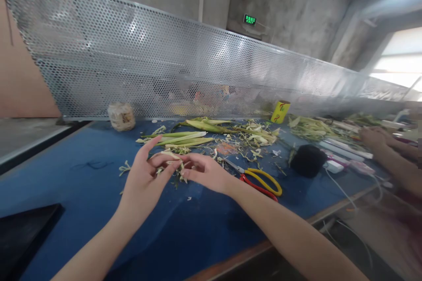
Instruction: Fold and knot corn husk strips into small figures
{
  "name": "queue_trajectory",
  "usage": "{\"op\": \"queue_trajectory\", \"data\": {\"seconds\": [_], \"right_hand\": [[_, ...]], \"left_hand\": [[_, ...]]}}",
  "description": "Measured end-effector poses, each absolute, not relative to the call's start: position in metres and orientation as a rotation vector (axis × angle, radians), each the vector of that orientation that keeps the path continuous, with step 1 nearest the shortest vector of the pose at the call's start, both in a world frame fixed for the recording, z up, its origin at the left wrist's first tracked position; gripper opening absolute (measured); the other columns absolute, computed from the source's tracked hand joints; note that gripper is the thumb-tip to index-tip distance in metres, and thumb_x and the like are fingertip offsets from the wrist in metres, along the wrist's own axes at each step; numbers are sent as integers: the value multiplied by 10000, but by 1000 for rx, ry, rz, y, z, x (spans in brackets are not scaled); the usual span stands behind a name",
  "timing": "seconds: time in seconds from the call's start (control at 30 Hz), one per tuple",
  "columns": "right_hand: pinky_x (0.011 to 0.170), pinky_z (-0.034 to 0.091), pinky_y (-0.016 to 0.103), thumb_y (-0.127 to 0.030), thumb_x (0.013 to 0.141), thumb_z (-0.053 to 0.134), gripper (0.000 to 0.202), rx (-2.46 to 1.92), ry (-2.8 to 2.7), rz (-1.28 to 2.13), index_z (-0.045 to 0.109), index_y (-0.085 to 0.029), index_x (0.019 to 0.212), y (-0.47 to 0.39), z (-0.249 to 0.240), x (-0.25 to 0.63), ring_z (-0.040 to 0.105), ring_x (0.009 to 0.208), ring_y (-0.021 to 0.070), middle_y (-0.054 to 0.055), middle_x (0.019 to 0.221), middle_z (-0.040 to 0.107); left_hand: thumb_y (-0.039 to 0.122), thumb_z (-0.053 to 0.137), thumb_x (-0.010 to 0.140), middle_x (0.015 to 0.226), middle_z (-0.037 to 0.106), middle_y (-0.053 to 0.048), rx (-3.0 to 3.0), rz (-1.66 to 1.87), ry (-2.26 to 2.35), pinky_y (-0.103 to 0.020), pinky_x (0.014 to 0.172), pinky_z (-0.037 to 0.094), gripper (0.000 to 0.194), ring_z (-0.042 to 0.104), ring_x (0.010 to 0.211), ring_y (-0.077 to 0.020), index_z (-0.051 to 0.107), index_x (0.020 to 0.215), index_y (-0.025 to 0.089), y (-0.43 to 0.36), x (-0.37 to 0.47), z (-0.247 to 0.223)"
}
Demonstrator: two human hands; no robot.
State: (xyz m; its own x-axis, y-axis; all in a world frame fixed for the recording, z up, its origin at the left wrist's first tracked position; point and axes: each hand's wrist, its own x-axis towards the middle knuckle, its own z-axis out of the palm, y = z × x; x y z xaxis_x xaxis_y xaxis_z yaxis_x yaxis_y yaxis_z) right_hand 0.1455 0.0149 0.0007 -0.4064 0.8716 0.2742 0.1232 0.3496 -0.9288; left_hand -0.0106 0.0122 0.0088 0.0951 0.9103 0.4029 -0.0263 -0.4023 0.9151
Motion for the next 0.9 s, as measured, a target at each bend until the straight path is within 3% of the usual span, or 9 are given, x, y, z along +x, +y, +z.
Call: {"op": "queue_trajectory", "data": {"seconds": [0.17, 0.37, 0.53, 0.67, 0.8, 0.9], "right_hand": [[621, 424, 241, -385, 820, 487, 275, -821, -1671, 1207, 613, -168, 932, 17, 0, 145, 487, 603, 86, -8, 697, 547], [615, 426, 225, -315, 797, 530, 172, -794, -1652, 1112, 603, -168, 849, 19, 1, 146, 513, 597, 76, -21, 681, 561], [521, 437, 221, -309, 795, 521, 136, -861, -1609, 1100, 550, -178, 814, 17, -1, 145, 551, 541, 88, -17, 654, 573], [553, 433, 228, -281, 820, 478, 121, -926, -1783, 726, 559, -191, 813, 14, 1, 147, 547, 568, 95, -1, 699, 584], [627, 407, 235, -277, 837, 444, 168, -992, -1987, 199, 576, -197, 768, 10, 5, 149, 525, 688, 120, 27, 763, 600], [642, 392, 220, -253, 838, 418, 161, -993, -2069, 62, 564, -201, 793, 8, 5, 150, 528, 709, 115, 25, 793, 617]], "left_hand": [[322, 675, 646, 772, 687, -15, 1446, 1414, 912, -368, 839, 470, 734, 630, 861, -185, 320, 1274, 186, 11, -10, 10], [349, 692, 622, 770, 689, -16, 1382, 1409, 932, -318, 769, 503, 817, 646, 787, -173, 287, 1314, 193, 11, -8, 10], [307, 701, 611, 784, 684, -13, 1424, 1379, 913, -314, 760, 508, 848, 646, 773, -164, 255, 1325, 199, 10, -7, 9], [306, 687, 629, 775, 675, 0, 1459, 1368, 935, -277, 692, 517, 803, 636, 730, -149, 275, 1313, 217, 8, -8, 10], [324, 682, 638, 687, 649, 33, 1447, 1343, 942, -235, 567, 503, 749, 592, 566, -114, 306, 1277, 218, 10, -9, 9], [326, 699, 617, 617, 622, 53, 1455, 1264, 929, -239, 524, 493, 774, 567, 495, -113, 296, 1267, 205, 11, -8, 7]]}}
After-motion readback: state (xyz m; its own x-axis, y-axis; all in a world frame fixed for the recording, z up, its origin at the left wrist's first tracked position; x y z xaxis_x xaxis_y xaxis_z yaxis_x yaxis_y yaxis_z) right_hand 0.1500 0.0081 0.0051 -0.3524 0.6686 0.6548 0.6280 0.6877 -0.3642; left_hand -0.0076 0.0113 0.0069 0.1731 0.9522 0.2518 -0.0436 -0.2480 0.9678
